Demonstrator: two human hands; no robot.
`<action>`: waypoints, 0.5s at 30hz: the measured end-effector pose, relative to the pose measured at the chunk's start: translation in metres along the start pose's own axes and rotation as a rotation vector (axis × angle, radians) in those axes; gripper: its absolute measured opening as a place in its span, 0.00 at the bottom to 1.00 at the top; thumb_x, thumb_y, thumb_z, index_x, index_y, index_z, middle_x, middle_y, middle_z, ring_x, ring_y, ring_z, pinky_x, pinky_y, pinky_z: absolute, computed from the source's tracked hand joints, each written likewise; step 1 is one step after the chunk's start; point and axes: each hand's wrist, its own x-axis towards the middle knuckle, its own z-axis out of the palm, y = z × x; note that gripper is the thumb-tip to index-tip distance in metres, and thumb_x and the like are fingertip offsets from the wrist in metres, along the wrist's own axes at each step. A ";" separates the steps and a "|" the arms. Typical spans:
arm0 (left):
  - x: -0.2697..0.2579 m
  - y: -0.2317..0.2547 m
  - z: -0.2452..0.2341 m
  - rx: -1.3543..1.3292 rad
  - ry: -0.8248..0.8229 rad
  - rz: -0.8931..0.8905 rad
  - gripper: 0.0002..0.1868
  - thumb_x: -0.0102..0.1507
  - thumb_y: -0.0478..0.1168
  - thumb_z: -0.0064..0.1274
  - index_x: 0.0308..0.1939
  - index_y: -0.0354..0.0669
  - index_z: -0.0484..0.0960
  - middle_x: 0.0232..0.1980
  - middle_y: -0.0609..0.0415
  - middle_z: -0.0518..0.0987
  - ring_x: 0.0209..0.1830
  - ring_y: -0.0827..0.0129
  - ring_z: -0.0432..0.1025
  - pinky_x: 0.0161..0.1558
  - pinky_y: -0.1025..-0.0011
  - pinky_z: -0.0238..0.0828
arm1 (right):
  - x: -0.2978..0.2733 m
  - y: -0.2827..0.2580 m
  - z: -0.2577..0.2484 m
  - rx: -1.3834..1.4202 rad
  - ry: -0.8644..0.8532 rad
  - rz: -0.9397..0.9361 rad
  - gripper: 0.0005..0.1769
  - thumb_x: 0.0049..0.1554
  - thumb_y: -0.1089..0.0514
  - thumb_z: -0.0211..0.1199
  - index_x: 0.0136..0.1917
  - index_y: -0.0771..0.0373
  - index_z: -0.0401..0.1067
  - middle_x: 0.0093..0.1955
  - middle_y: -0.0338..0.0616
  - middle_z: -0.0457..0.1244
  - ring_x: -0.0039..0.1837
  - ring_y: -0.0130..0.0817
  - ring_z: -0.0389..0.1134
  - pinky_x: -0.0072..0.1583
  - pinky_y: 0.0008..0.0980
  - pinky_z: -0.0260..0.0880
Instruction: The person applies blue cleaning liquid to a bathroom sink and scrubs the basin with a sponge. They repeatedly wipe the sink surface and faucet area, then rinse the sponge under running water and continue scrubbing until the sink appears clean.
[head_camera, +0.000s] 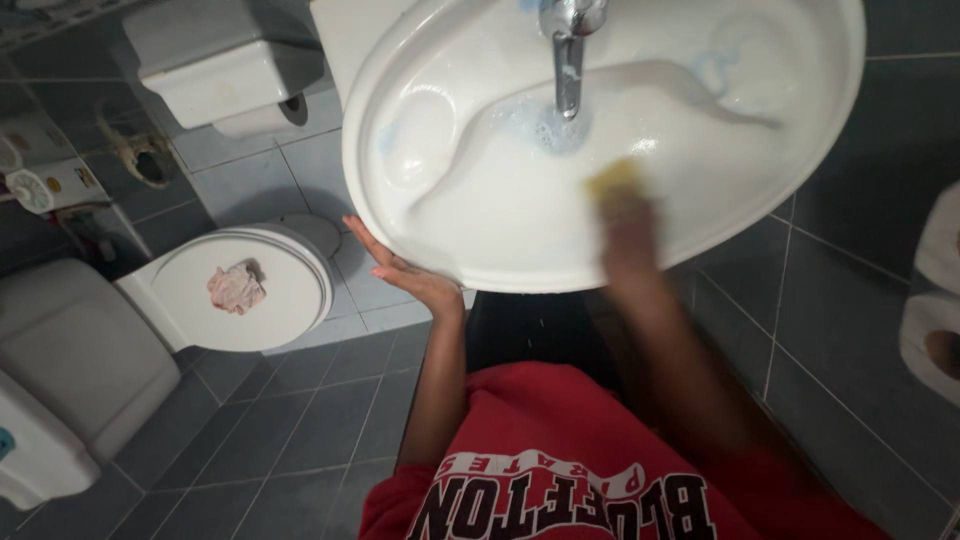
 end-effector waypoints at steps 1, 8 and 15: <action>0.000 0.001 0.000 0.023 0.005 0.001 0.48 0.72 0.73 0.08 0.84 0.42 0.43 0.89 0.45 0.37 0.90 0.53 0.35 0.87 0.52 0.35 | 0.000 -0.018 0.014 0.062 -0.191 0.114 0.34 0.51 0.76 0.49 0.71 0.70 0.67 0.73 0.65 0.57 0.74 0.61 0.56 0.77 0.53 0.49; 0.005 -0.001 -0.002 0.325 0.005 0.046 0.48 0.72 0.72 0.04 0.84 0.42 0.45 0.88 0.42 0.39 0.90 0.50 0.35 0.87 0.50 0.34 | -0.019 0.029 -0.040 0.065 -0.182 0.120 0.30 0.51 0.76 0.50 0.67 0.71 0.68 0.69 0.61 0.60 0.73 0.56 0.58 0.76 0.54 0.50; 0.011 -0.002 0.002 0.451 0.067 0.046 0.46 0.74 0.70 0.13 0.84 0.42 0.48 0.88 0.40 0.40 0.89 0.46 0.39 0.85 0.48 0.37 | -0.015 -0.019 -0.027 0.196 -0.104 0.055 0.32 0.41 0.75 0.50 0.61 0.73 0.71 0.61 0.64 0.66 0.65 0.59 0.63 0.73 0.52 0.52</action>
